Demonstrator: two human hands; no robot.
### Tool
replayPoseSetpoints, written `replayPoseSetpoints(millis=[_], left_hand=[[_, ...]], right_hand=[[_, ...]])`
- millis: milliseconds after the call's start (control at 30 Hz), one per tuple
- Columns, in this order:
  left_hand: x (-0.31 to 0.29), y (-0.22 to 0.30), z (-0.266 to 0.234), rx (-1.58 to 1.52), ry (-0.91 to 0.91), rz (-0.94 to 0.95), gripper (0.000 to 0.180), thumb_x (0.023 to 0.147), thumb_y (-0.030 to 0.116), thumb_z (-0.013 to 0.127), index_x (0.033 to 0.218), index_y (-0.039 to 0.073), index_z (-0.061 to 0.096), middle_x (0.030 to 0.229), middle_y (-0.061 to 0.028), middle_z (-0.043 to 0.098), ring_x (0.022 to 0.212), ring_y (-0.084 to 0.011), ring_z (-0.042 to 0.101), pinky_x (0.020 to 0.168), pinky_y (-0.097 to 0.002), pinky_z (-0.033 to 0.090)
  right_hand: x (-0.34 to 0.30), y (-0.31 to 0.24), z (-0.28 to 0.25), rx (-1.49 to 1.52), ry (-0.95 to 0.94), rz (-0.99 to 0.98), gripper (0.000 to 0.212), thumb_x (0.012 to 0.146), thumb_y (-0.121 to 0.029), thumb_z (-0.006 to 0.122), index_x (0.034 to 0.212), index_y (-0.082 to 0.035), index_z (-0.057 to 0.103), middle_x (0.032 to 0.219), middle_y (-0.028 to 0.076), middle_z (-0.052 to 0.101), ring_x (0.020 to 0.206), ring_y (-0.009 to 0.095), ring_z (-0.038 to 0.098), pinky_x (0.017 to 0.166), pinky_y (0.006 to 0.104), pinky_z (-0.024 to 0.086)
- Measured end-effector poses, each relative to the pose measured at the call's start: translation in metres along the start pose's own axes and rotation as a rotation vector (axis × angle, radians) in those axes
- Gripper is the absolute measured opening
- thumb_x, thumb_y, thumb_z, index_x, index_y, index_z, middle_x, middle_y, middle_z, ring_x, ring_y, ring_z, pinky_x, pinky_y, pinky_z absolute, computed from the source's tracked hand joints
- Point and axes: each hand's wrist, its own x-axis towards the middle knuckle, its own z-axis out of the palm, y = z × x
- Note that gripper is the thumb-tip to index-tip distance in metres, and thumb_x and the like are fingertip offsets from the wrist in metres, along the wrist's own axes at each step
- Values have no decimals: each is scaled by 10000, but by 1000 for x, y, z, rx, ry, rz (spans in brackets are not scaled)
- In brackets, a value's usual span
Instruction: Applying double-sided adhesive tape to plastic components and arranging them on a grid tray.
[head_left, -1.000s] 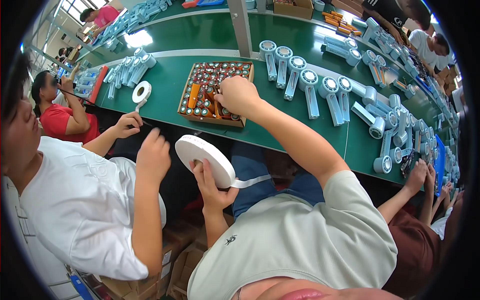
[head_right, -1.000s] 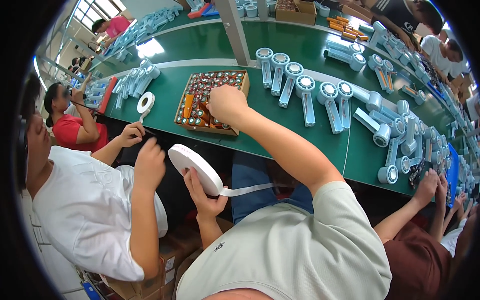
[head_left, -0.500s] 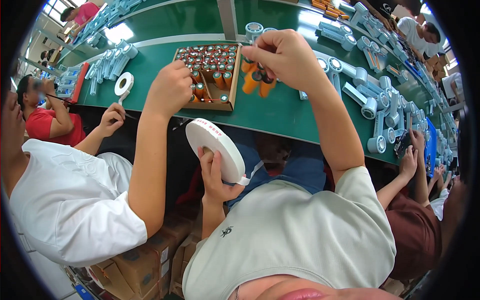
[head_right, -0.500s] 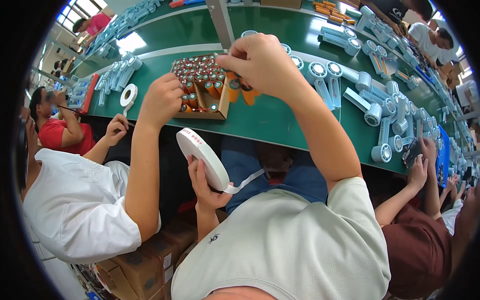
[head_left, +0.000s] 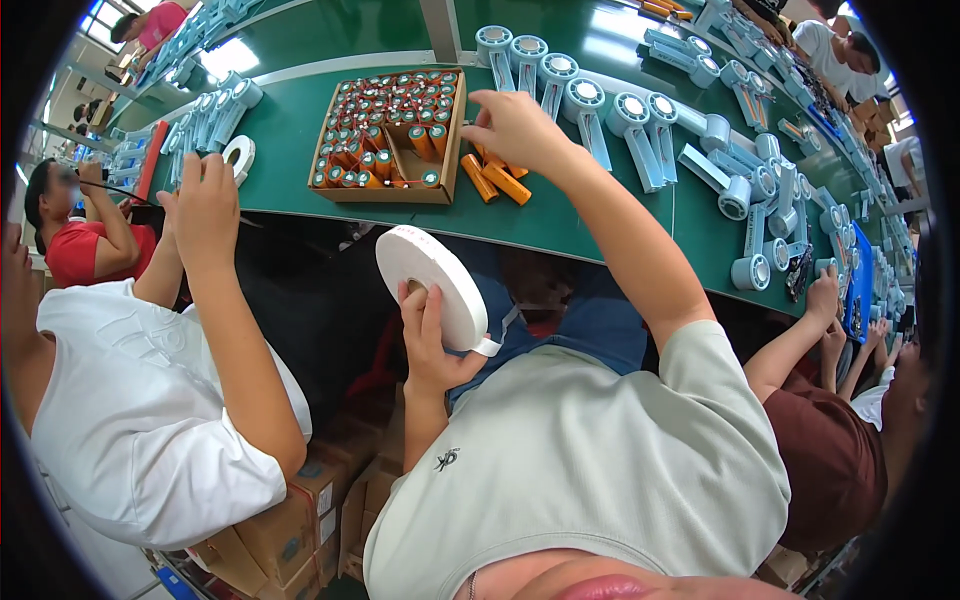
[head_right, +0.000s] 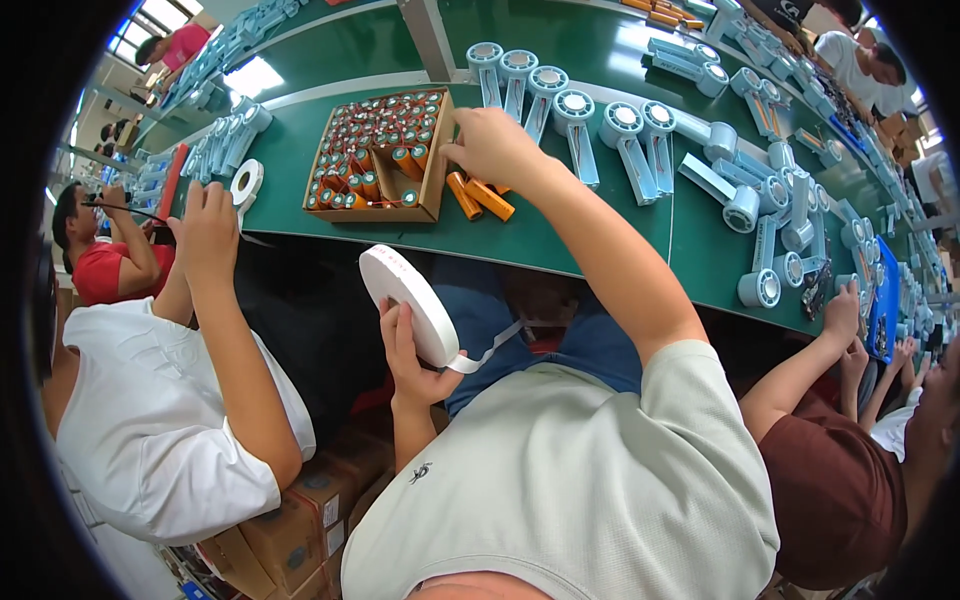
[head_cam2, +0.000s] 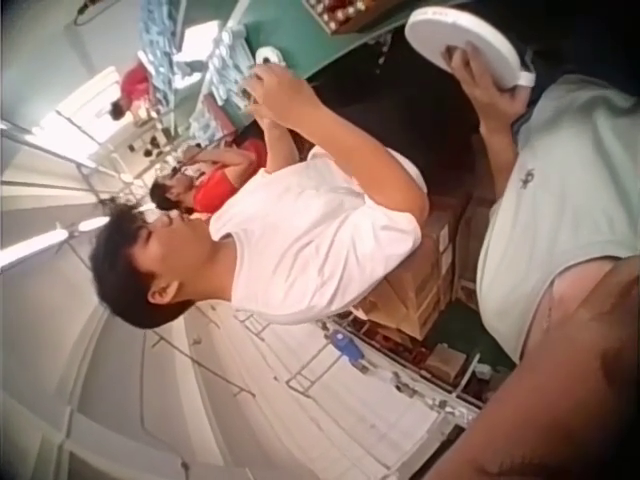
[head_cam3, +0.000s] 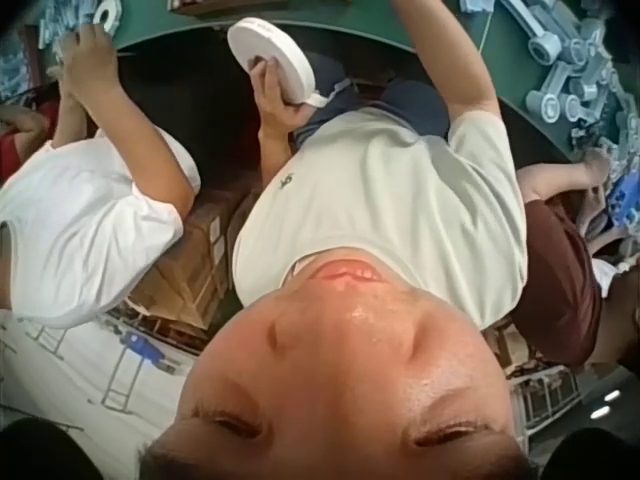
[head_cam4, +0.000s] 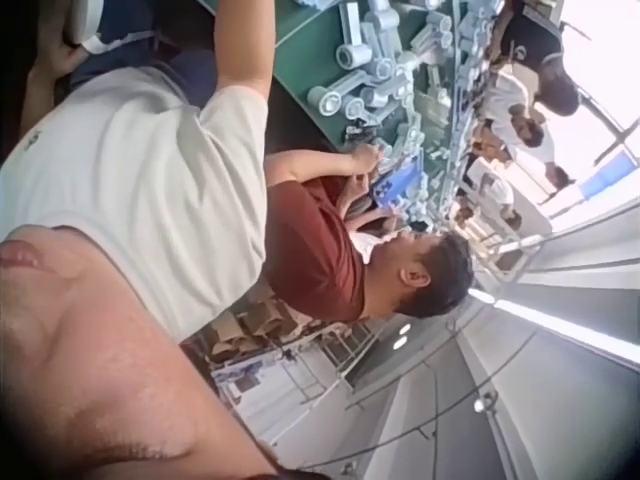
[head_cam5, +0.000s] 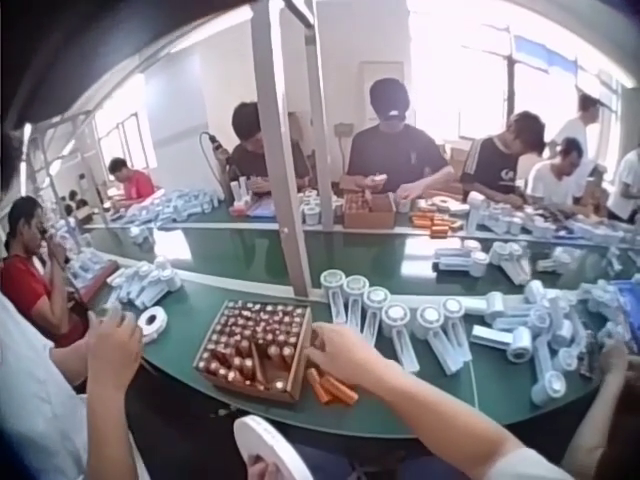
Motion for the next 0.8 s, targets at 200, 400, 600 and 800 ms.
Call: replayPoseSetpoints(millis=[200, 400, 600, 800], left_hand=[[7, -2, 5, -26, -3, 2, 930, 665, 266, 774, 1486, 15, 418, 1351, -222, 491, 1220, -468, 475, 1150, -659, 296], [19, -5, 6, -51, -3, 30, 902, 662, 282, 781, 1454, 3, 449, 1246, -205, 530, 1099, -385, 531, 1172, -656, 268], [36, -4, 15, -18, -34, 104, 933, 672, 300, 780, 1497, 59, 414, 1372, -194, 496, 1276, -465, 480, 1178, -640, 272], [61, 8, 32, 17, -75, 173, 840, 677, 289, 784, 1444, 101, 499, 1269, -148, 517, 1206, -388, 505, 1210, -609, 231]], right_hand=[[-74, -5, 1, -218, 20, -13, 215, 923, -209, 719, 993, -6, 705, 868, 91, 668, 690, 213, 633, 678, 336, 540], [-111, 2, -9, 222, 165, 32, 237, 959, -172, 681, 1133, -10, 676, 969, 96, 658, 773, 200, 630, 711, 322, 519], [-157, -19, -49, 1502, 120, 463, 309, 975, -80, 641, 1262, 33, 627, 1019, 107, 632, 892, 203, 631, 819, 288, 517], [-189, -19, -65, 1447, 112, 332, 318, 993, -50, 614, 1290, 62, 602, 1007, 104, 643, 870, 176, 613, 860, 254, 538]])
